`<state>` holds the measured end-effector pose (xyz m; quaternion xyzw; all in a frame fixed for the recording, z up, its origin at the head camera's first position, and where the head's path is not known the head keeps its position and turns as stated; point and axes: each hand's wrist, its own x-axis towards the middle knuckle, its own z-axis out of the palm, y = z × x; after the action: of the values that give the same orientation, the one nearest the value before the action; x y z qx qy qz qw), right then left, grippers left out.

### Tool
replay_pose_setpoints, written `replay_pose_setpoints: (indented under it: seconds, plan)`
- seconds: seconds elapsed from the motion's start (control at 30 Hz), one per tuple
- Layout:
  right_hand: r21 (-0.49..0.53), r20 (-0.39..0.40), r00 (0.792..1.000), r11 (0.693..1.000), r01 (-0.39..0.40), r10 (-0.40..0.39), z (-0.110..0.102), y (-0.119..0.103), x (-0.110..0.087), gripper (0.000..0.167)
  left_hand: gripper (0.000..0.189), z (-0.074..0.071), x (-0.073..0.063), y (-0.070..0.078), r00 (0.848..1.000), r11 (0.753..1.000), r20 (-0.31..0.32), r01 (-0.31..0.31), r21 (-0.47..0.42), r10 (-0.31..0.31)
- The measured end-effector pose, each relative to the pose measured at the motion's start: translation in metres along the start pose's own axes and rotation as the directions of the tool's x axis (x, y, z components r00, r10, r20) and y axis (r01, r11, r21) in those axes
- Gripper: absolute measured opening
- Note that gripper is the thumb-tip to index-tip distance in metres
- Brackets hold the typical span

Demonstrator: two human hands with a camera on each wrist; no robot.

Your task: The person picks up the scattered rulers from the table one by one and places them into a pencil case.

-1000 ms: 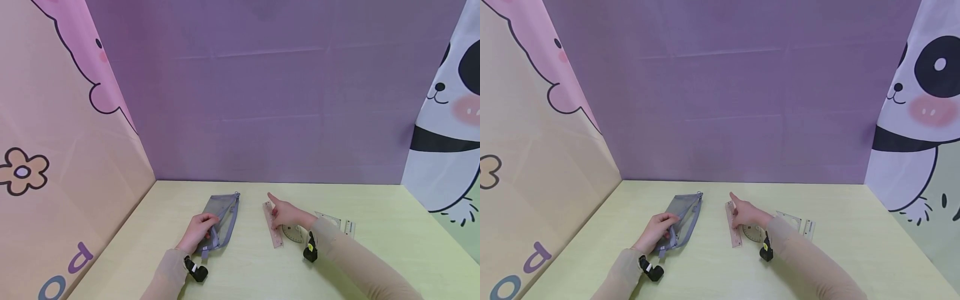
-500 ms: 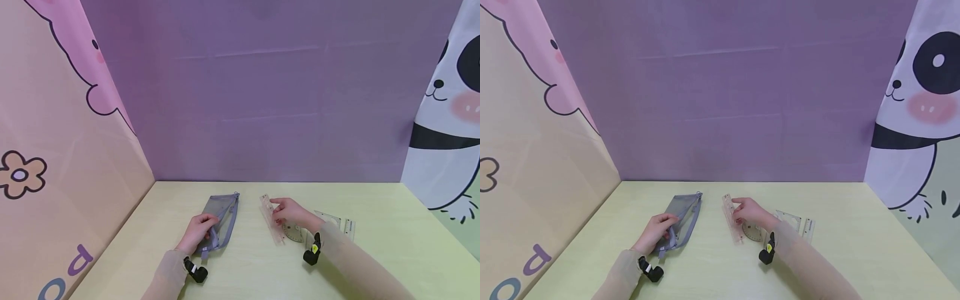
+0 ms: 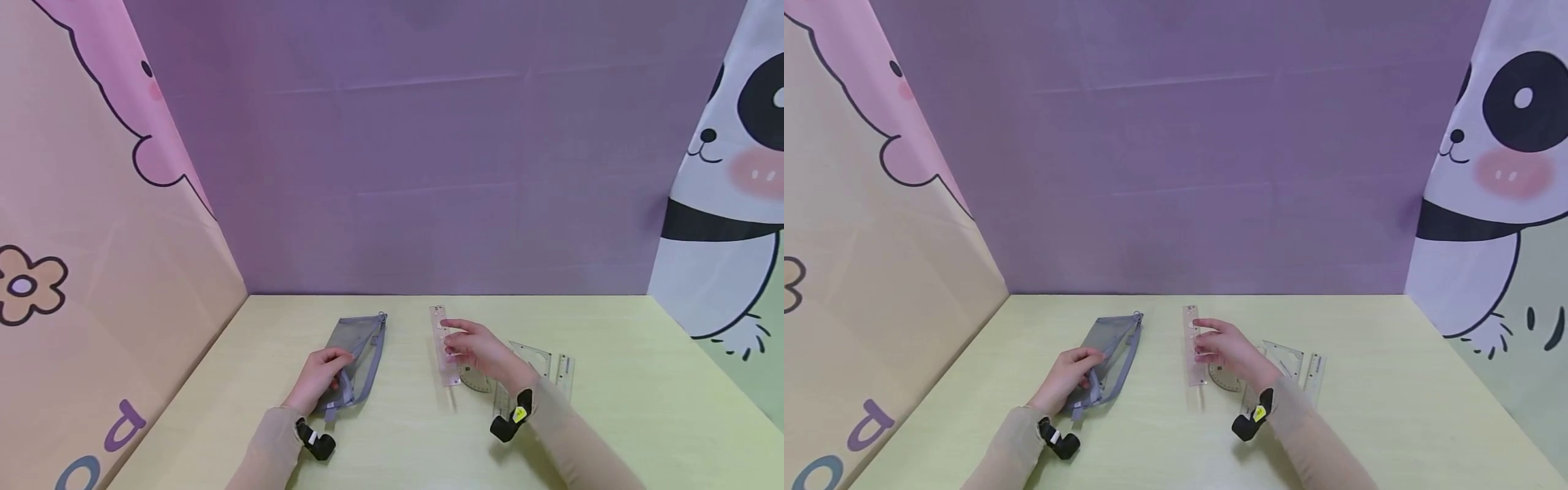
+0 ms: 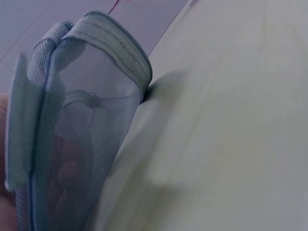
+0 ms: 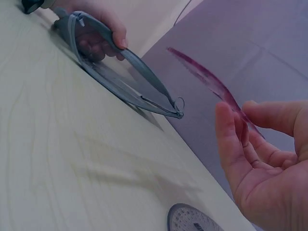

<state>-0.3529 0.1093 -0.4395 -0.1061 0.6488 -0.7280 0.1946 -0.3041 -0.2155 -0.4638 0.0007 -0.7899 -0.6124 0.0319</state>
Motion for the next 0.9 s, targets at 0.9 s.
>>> replay_pose_setpoints:
  seconds: [0.9]
  plan:
    - [0.294, -0.072, 0.995, 0.955, -0.041, 0.065, -0.006, 0.0015, -0.0023, 0.048, 0.015, 0.0003, 0.0033, -0.0021, 1.0, 1.0, -0.001, 0.02, -0.012, -0.02]
